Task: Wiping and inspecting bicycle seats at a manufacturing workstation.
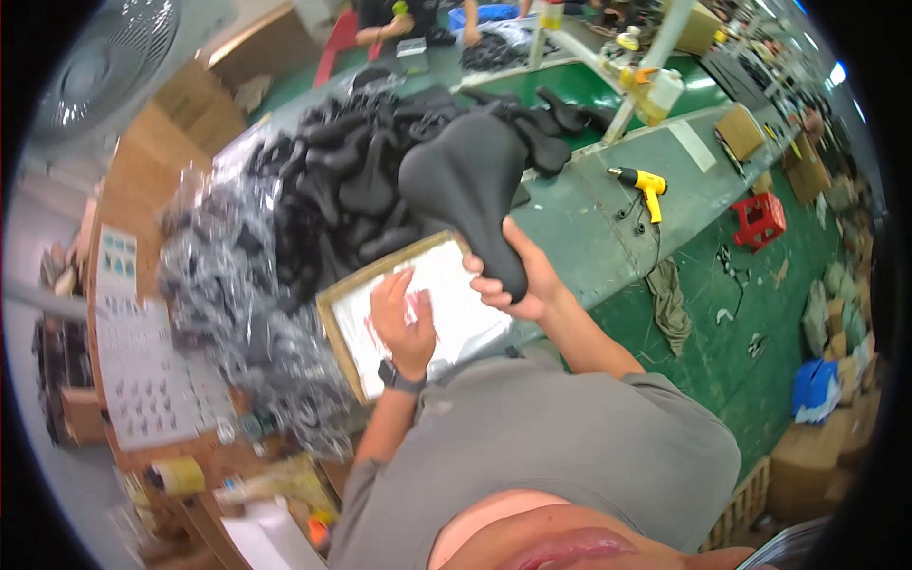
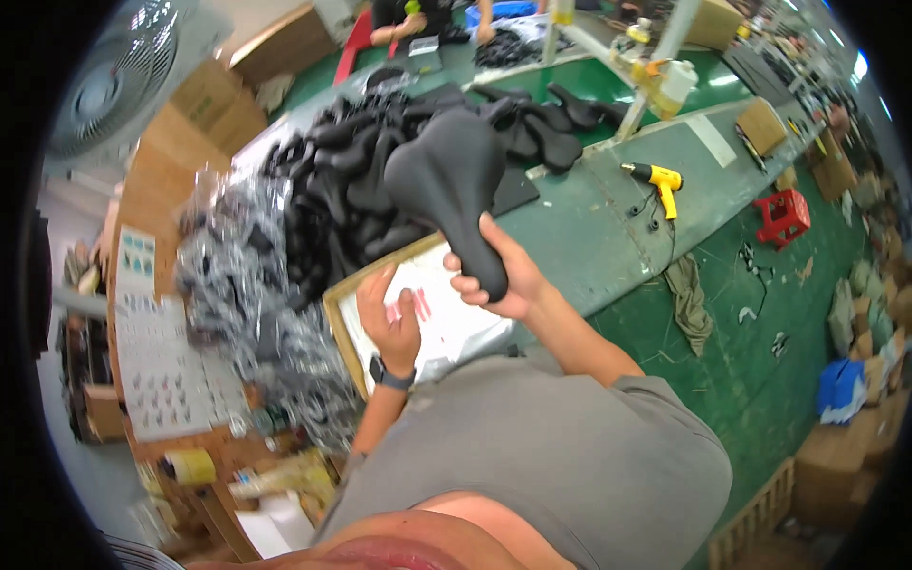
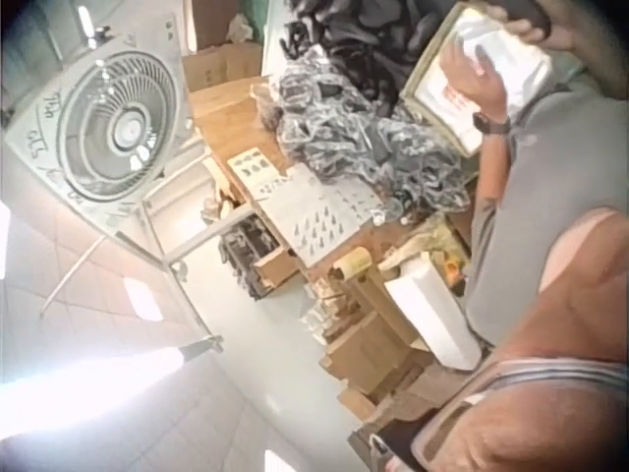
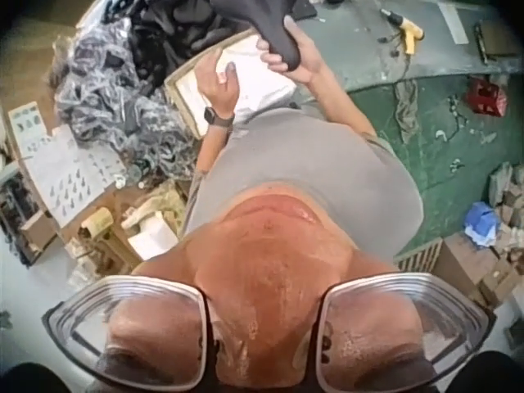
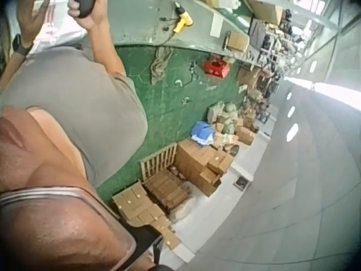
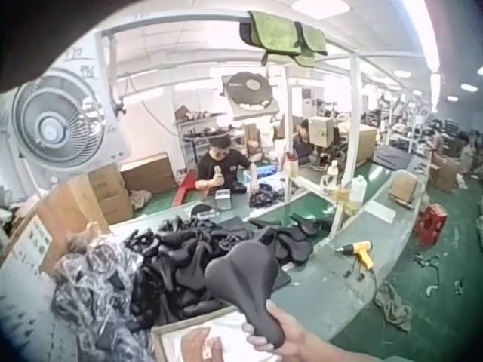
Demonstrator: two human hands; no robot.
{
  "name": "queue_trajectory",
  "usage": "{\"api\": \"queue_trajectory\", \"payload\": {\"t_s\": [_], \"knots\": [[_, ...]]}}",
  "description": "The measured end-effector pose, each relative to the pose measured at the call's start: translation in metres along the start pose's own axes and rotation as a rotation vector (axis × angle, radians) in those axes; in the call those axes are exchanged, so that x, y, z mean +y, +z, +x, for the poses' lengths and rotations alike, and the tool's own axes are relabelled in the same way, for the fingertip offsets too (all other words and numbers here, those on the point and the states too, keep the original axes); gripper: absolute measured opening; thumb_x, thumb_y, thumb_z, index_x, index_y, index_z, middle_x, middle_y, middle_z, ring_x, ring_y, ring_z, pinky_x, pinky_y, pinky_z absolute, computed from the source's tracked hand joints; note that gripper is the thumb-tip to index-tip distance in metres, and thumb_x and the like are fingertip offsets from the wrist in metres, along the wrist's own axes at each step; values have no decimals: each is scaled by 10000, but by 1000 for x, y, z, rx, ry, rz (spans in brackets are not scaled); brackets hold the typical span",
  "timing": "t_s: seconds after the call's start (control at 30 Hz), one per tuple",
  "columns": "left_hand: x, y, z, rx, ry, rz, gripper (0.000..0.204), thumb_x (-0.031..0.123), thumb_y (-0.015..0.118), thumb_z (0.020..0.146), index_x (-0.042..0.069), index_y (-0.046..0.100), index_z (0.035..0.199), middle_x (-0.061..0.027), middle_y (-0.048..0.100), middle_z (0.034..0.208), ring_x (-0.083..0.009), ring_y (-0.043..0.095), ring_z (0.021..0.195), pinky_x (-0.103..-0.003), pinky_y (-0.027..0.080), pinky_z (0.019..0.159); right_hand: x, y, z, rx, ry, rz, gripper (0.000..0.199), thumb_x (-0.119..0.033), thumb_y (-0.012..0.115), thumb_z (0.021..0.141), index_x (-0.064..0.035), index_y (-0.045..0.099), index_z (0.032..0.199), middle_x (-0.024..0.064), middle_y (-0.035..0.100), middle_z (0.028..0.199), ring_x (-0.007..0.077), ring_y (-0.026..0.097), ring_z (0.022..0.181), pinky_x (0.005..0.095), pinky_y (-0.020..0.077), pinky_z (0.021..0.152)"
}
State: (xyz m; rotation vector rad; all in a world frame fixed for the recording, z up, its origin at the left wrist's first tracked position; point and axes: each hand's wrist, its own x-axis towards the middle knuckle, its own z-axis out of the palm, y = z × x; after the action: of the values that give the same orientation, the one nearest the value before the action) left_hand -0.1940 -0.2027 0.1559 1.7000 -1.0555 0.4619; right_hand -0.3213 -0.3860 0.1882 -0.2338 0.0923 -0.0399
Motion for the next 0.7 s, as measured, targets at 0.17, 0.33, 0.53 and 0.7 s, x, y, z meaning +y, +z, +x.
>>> {"api": "queue_trajectory", "payload": {"t_s": [0.17,0.33,0.53,0.7], "knots": [[89,-11,42,-445,398,-264,543,348,815,856,39,701,1288,-130,655,1427,-348,605,1342,-529,412,1196,45,48,4,466,-132,-161,901,-819,359,1011,-73,468,1503,109,628,925,161,557,648,238,421,447],[60,0,87,-546,542,189,670,452,717,902,99,612,1461,-94,519,1605,-276,413,1546,-536,195,1314,50,-6,-34,-187,283,-3,876,-824,300,1015,-60,525,1379,113,520,727,156,408,383,252,321,311],[-27,-4,123,-234,-262,94,394,333,546,1095,76,628,1382,-162,679,1368,-366,720,1075,-443,590,867,58,-8,-66,-7,227,13,851,-786,323,1039,-33,483,1403,113,502,751,134,414,416,239,357,339],[-21,33,40,-237,-231,-662,527,201,696,1036,17,517,1496,-109,639,1378,-194,588,1288,-319,463,1072,43,-28,-74,-41,153,139,883,-783,325,1041,5,453,1419,120,509,764,151,419,421,253,374,358]]}}
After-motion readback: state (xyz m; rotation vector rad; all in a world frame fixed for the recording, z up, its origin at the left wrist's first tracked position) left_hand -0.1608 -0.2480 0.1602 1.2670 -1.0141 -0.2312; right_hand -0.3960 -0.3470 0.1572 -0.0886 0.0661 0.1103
